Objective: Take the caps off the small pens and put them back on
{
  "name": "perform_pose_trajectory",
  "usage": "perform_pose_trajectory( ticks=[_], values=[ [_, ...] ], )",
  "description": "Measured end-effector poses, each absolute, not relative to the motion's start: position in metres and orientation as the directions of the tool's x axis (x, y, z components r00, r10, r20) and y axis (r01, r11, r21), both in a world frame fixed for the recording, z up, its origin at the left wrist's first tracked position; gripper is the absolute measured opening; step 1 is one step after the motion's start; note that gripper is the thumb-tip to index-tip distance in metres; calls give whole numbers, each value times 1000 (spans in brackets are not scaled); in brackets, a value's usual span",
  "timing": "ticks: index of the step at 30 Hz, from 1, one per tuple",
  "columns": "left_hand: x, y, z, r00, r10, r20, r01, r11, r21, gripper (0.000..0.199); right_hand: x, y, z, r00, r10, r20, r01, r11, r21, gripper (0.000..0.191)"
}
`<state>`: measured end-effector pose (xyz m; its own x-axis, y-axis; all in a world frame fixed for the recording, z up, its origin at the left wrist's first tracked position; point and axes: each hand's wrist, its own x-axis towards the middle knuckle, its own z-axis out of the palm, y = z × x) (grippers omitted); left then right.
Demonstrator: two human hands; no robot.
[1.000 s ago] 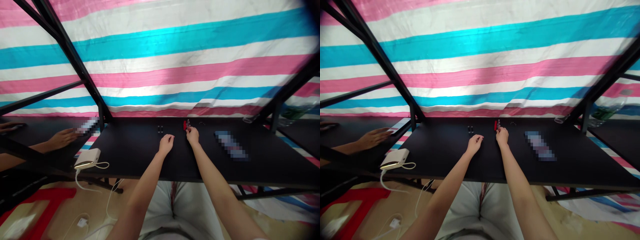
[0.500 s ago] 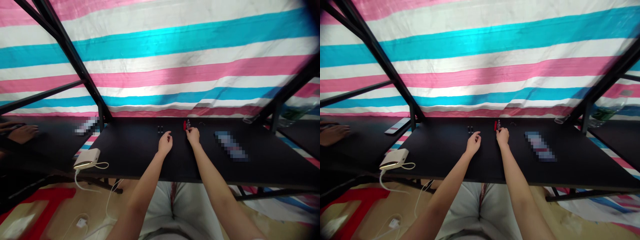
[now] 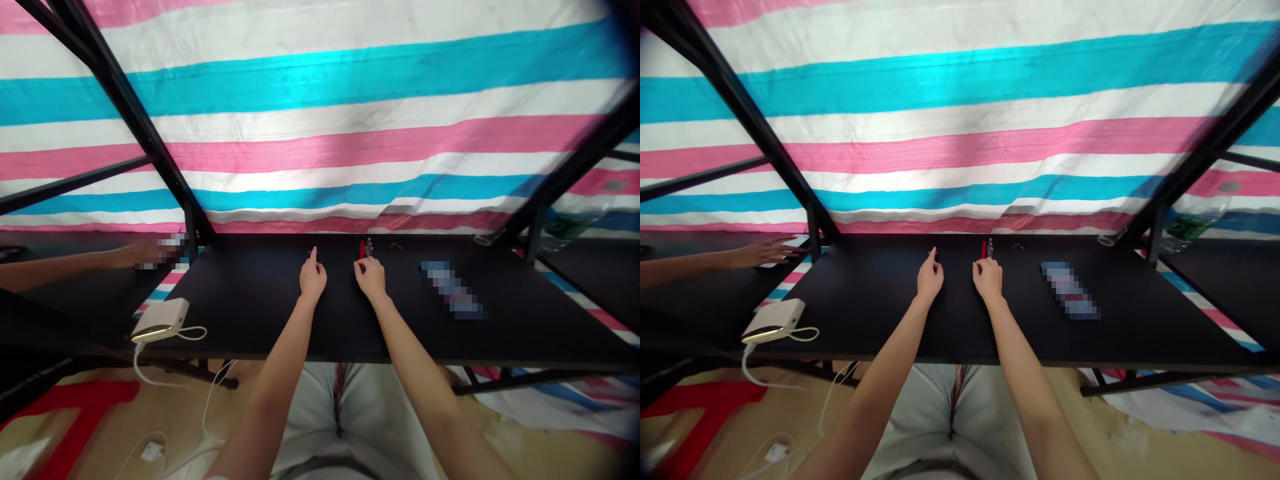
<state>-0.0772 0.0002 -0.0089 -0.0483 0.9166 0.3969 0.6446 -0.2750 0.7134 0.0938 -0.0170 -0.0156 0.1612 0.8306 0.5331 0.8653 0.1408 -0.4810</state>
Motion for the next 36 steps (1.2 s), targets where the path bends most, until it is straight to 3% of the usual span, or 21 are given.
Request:
perform_pose_trajectory(
  ticks=[3,7,9,13,19,27,36],
  values=[
    [-78,0,-7,-49,913,405,669,-271,692,50,92,-18,-16,126,835,536,855,182,-485,23],
    [-78,0,-4,-104,884,456,611,-305,731,32,93,-18,-16,116,834,539,837,210,-506,24],
    [-76,0,-3,-156,890,428,499,-302,812,26,92,-19,-15,102,830,549,820,242,-518,25],
    [-70,-5,-1,-157,965,211,119,-193,974,29,85,-23,-8,23,821,571,751,362,-552,26],
    [-65,-14,-1,-6,998,63,-222,-63,973,36,73,-27,-1,-118,829,546,653,479,-587,30],
    [-63,-19,-1,151,987,60,-265,-18,964,34,73,-30,-3,-91,850,518,676,435,-595,35],
    [-62,-21,-2,78,995,66,-281,-42,959,31,71,-29,-4,-115,810,574,691,481,-540,34]
  ],
)
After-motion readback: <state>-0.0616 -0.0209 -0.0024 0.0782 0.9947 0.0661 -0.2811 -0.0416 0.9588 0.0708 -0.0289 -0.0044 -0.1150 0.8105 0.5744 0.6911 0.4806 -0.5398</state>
